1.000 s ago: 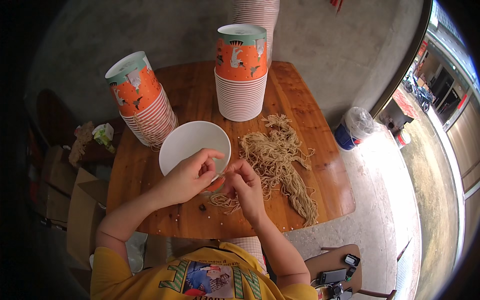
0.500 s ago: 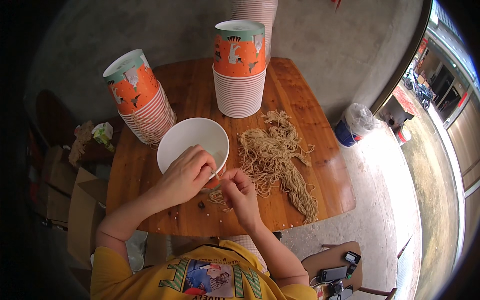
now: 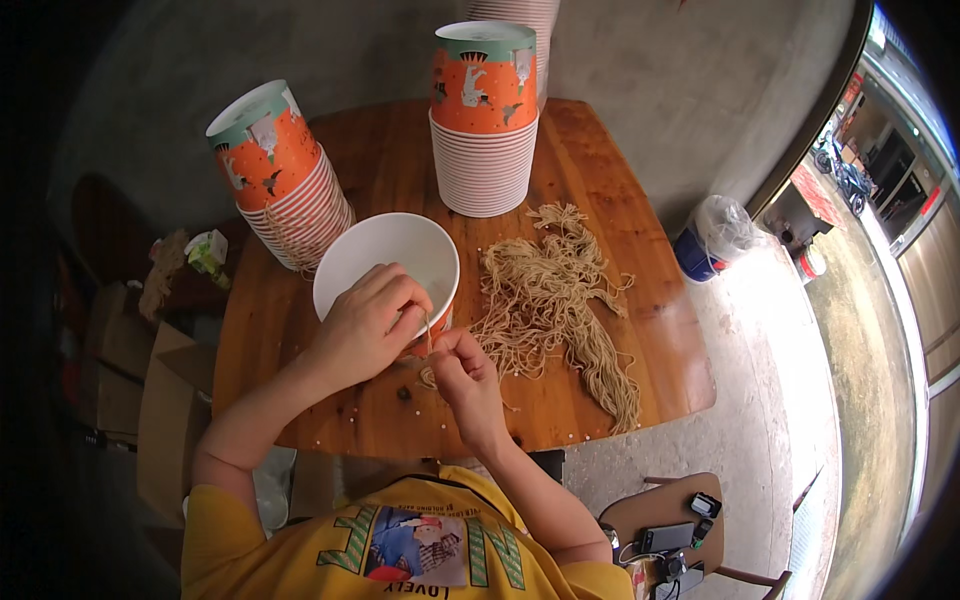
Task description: The recorder is threading a thin string through pre-punched holes in paper cups to bundle or decorate them.
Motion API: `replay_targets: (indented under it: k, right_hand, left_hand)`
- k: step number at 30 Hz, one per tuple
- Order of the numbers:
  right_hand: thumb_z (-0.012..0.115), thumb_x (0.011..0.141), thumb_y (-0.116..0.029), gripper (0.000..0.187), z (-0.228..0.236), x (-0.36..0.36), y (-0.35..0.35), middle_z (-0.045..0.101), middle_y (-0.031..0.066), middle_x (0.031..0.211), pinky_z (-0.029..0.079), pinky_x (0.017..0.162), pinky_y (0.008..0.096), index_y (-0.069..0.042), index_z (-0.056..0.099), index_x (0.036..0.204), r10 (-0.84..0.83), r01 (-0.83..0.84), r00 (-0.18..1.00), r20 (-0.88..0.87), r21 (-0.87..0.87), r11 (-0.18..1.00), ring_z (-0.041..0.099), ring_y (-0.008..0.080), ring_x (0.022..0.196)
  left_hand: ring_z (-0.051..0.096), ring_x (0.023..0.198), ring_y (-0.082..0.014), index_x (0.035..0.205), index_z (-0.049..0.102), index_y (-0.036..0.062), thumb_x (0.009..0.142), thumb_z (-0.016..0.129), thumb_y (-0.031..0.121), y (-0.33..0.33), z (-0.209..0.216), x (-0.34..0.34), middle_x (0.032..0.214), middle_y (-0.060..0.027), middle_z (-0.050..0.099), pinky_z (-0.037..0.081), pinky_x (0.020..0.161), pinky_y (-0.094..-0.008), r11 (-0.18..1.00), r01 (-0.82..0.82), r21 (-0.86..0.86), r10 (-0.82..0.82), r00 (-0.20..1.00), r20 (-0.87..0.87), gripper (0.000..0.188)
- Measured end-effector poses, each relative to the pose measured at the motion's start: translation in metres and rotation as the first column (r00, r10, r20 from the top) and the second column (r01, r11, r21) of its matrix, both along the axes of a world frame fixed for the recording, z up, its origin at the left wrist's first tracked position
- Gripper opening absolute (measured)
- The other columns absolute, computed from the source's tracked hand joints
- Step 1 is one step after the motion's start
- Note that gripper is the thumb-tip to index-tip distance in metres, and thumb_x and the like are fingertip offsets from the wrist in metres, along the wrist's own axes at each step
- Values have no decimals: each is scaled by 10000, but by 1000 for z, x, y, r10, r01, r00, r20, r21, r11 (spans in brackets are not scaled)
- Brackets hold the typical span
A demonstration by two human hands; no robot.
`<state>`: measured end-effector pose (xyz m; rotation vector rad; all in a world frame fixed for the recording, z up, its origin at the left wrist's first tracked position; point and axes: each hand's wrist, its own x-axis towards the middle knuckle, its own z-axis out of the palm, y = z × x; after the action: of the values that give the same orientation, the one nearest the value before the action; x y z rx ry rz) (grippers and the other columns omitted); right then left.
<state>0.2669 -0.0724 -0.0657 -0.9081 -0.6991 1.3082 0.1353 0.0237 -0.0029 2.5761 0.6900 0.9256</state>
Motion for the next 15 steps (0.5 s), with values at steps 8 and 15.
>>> replay_targets:
  k: [8,15]
  right_hand:
    - [505,990,-188,97,1,-12,-21,519,-46,672,308,472,168,-102,547,1003,5,-3,998,57,-32,999,428,16,541]
    - [537,998,-234,169,-13,-30,-27,583,-48,746,330,500,159,-88,608,1047,182,-171,967,179,-80,982,450,-5,587]
  left_hand:
    - [549,888,-290,950,545,62,788,649,59,-14,4,-44,901,-80,553,443,819,-407,982,22,188,10,986,-164,192]
    - [518,949,-320,955,527,42,786,644,-16,-17,-18,-69,988,-125,501,441,808,-429,881,-364,303,357,931,79,214]
